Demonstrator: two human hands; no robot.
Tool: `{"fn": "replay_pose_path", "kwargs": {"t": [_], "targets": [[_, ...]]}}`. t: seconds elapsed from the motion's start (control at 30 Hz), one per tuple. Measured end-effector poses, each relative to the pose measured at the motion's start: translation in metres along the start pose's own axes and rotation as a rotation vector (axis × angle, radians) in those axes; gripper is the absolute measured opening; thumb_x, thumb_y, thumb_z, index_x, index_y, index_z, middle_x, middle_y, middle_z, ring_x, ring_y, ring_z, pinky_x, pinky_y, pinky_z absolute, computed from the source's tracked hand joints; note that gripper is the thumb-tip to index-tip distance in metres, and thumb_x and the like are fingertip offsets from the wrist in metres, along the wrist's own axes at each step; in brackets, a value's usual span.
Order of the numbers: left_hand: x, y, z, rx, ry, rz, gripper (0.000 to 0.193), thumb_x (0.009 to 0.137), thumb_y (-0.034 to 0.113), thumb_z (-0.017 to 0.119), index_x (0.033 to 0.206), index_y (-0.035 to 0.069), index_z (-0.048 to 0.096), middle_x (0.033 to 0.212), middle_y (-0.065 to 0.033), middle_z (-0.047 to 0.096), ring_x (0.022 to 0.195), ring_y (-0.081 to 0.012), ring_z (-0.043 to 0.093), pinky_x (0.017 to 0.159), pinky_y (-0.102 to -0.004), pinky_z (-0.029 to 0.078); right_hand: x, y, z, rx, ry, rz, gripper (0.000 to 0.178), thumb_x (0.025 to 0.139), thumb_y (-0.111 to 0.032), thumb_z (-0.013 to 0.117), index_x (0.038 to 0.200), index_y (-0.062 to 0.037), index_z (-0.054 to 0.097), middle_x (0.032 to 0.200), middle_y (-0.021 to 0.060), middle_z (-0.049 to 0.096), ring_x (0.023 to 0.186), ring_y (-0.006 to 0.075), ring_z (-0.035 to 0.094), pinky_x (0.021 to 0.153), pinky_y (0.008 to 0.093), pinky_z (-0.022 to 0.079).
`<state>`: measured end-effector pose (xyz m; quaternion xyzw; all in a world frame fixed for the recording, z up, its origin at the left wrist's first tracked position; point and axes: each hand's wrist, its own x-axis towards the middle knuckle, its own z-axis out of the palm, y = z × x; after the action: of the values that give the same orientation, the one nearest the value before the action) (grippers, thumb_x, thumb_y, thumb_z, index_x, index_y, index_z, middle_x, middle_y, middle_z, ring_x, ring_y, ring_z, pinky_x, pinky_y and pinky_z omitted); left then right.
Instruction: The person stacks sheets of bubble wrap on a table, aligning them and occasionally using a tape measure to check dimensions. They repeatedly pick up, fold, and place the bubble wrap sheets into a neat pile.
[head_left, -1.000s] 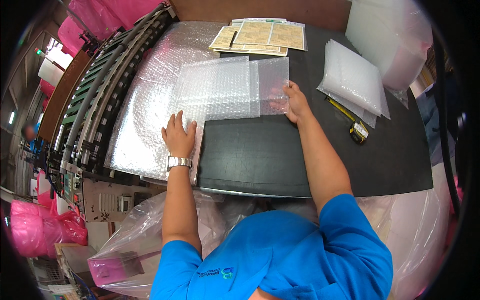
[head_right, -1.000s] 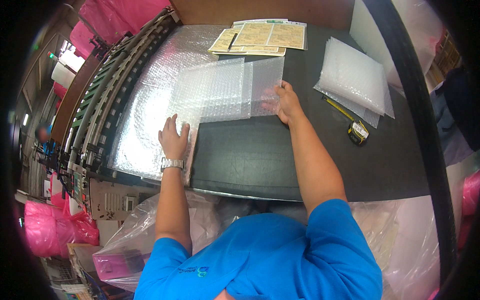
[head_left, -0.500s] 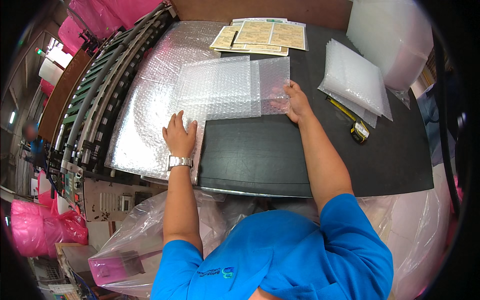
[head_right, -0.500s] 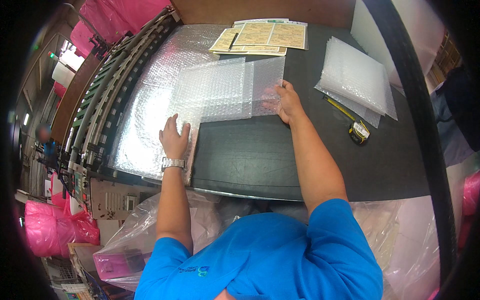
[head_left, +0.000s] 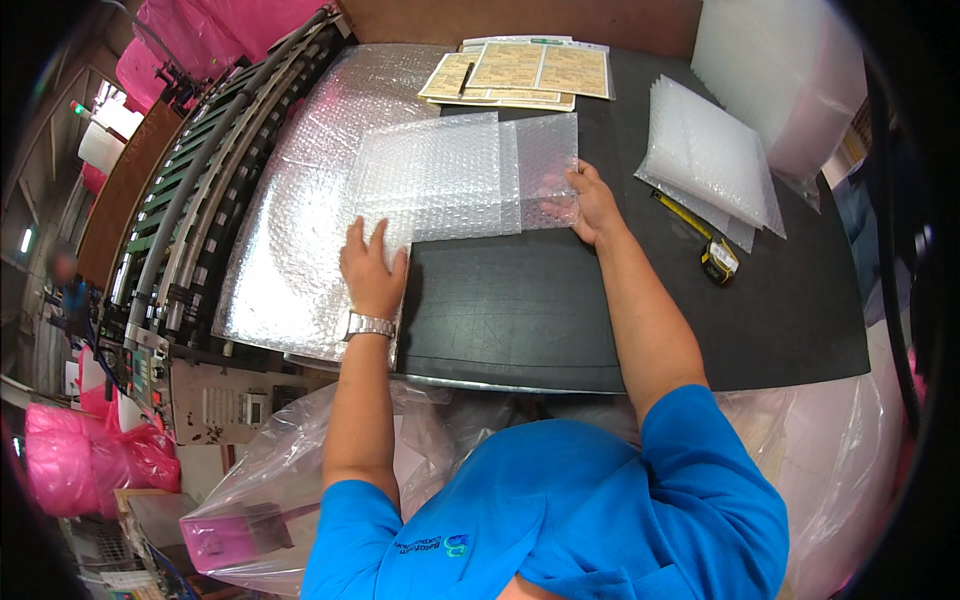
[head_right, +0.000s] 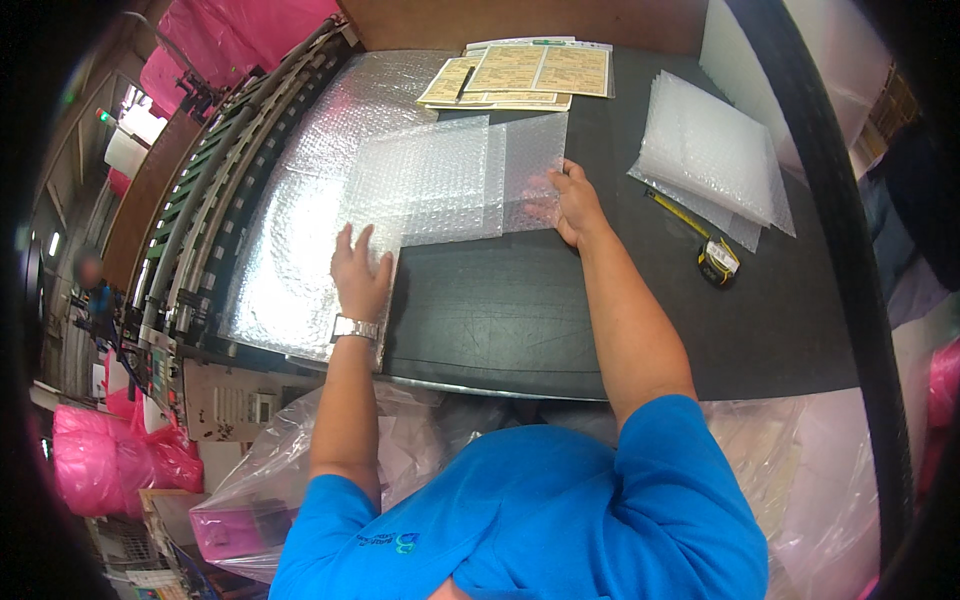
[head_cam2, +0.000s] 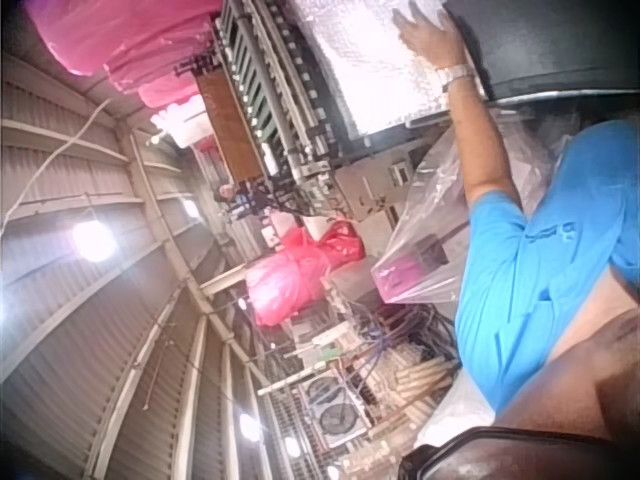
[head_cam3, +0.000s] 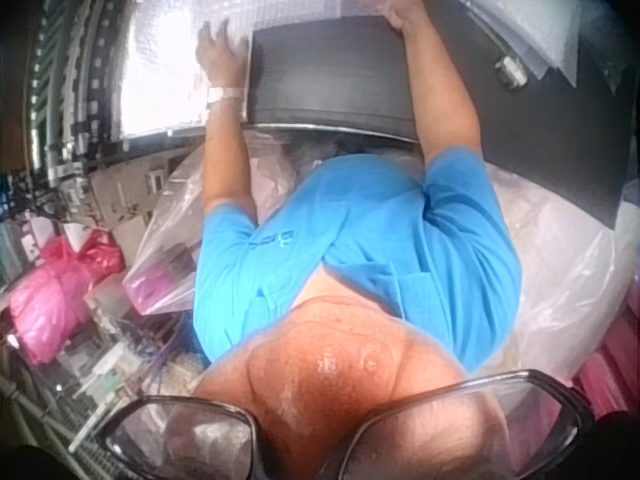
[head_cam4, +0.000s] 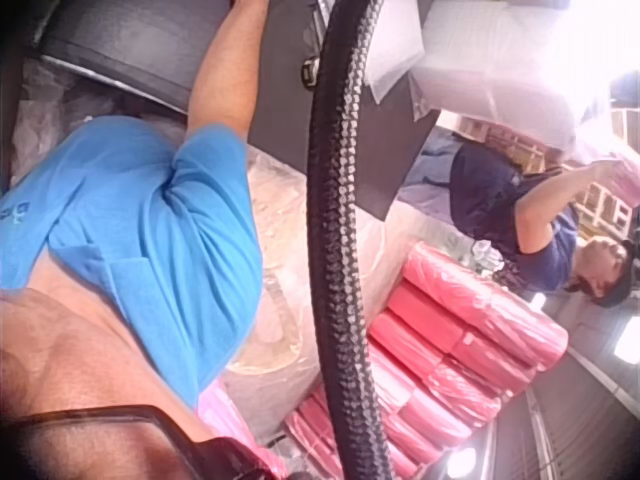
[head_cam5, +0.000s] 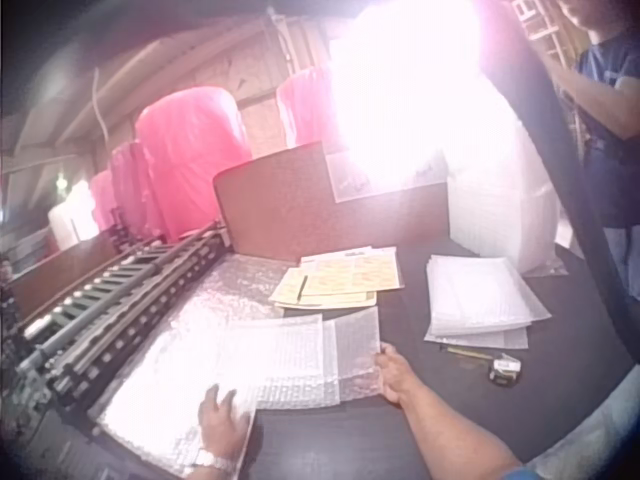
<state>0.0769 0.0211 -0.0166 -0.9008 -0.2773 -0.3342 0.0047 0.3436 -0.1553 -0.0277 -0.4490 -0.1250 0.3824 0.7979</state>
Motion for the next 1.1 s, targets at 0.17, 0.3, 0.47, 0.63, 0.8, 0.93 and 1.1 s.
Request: {"fn": "replay_pose_path", "kwargs": {"t": [0.17, 0.3, 0.47, 0.63, 0.8, 0.93, 1.1], "targets": [[-0.007, 0.026, 0.012, -0.034, -0.123, 0.186, 0.052, 0.075, 0.023, 0.061, 0.124, 0.013, 0.045, 0.133, -0.0174, 0.035, 0.124, -0.0342, 0.031, 0.100, -0.0515, 0.022, 0.001, 0.000, 0.000, 0.016, -0.019, 0.003, 0.037, 0.090, -0.015, 0.041, 0.124, -0.0089, 0.029, 0.105, 0.0146, 0.053, 0.085, 0.0259, 0.057, 0.068, 0.0390, 0.051], [0.001, 0.043, 0.025, 0.040, -0.139, 0.212, 0.061, 0.076, 0.025, 0.061, 0.131, 0.013, 0.036, 0.134, -0.0143, 0.035, 0.127, -0.0308, 0.030, 0.100, -0.0542, 0.019, 0.003, 0.000, -0.003, 0.037, -0.018, 0.006, 0.035, 0.090, -0.014, 0.041, 0.123, -0.0089, 0.031, 0.105, 0.0137, 0.053, 0.087, 0.0261, 0.057, 0.069, 0.0405, 0.051], [0.009, 0.054, 0.039, 0.099, -0.212, 0.193, 0.051, 0.077, 0.023, 0.060, 0.124, 0.013, 0.044, 0.117, -0.0050, 0.051, 0.111, -0.0239, 0.046, 0.097, -0.0552, 0.023, 0.006, 0.001, -0.002, 0.063, -0.074, 0.010, 0.036, 0.089, -0.012, 0.041, 0.122, -0.0078, 0.030, 0.103, 0.0140, 0.053, 0.086, 0.0263, 0.056, 0.070, 0.0409, 0.051], [0.013, 0.054, 0.044, 0.009, -0.288, 0.153, 0.024, 0.075, 0.015, 0.060, 0.099, 0.013, 0.059, 0.092, -0.0064, 0.056, 0.088, -0.0253, 0.052, 0.081, -0.0417, 0.038, 0.008, 0.002, -0.004, 0.062, -0.088, 0.023, 0.036, 0.089, -0.012, 0.041, 0.122, -0.0071, 0.030, 0.106, 0.0152, 0.052, 0.087, 0.0274, 0.055, 0.071, 0.0423, 0.051], [0.013, 0.059, 0.037, -0.070, -0.021, 0.228, 0.011, 0.072, 0.009, 0.063, 0.082, 0.009, 0.057, 0.079, -0.0076, 0.056, 0.076, -0.0269, 0.053, 0.067, -0.0376, 0.041, 0.009, 0.002, -0.004, 0.070, -0.094, 0.029, 0.036, 0.089, -0.012, 0.040, 0.123, -0.0068, 0.029, 0.107, 0.0158, 0.051, 0.084, 0.0281, 0.055, 0.070, 0.0420, 0.051], [0.013, 0.056, 0.032, -0.182, -0.080, 0.160, 0.013, 0.073, 0.012, 0.065, 0.079, 0.007, 0.054, 0.078, -0.0076, 0.058, 0.073, -0.0263, 0.056, 0.066, -0.0356, 0.043, 0.009, 0.003, -0.003, 0.070, -0.080, 0.015, 0.037, 0.089, -0.013, 0.041, 0.123, -0.0066, 0.029, 0.107, 0.0158, 0.051, 0.082, 0.0278, 0.056, 0.070, 0.0419, 0.051], [0.005, 0.062, 0.010, -0.616, 0.031, -0.101, 0.019, 0.079, 0.017, 0.064, 0.079, 0.004, 0.051, 0.083, -0.0088, 0.061, 0.073, -0.0207, 0.057, 0.069, -0.0310, 0.045, 0.007, 0.002, -0.001, 0.042, -0.052, 0.027, 0.033, 0.089, -0.013, 0.042, 0.121, -0.0070, 0.034, 0.107, 0.0119, 0.051, 0.092, 0.0250, 0.055, 0.074, 0.0418, 0.050]]}}
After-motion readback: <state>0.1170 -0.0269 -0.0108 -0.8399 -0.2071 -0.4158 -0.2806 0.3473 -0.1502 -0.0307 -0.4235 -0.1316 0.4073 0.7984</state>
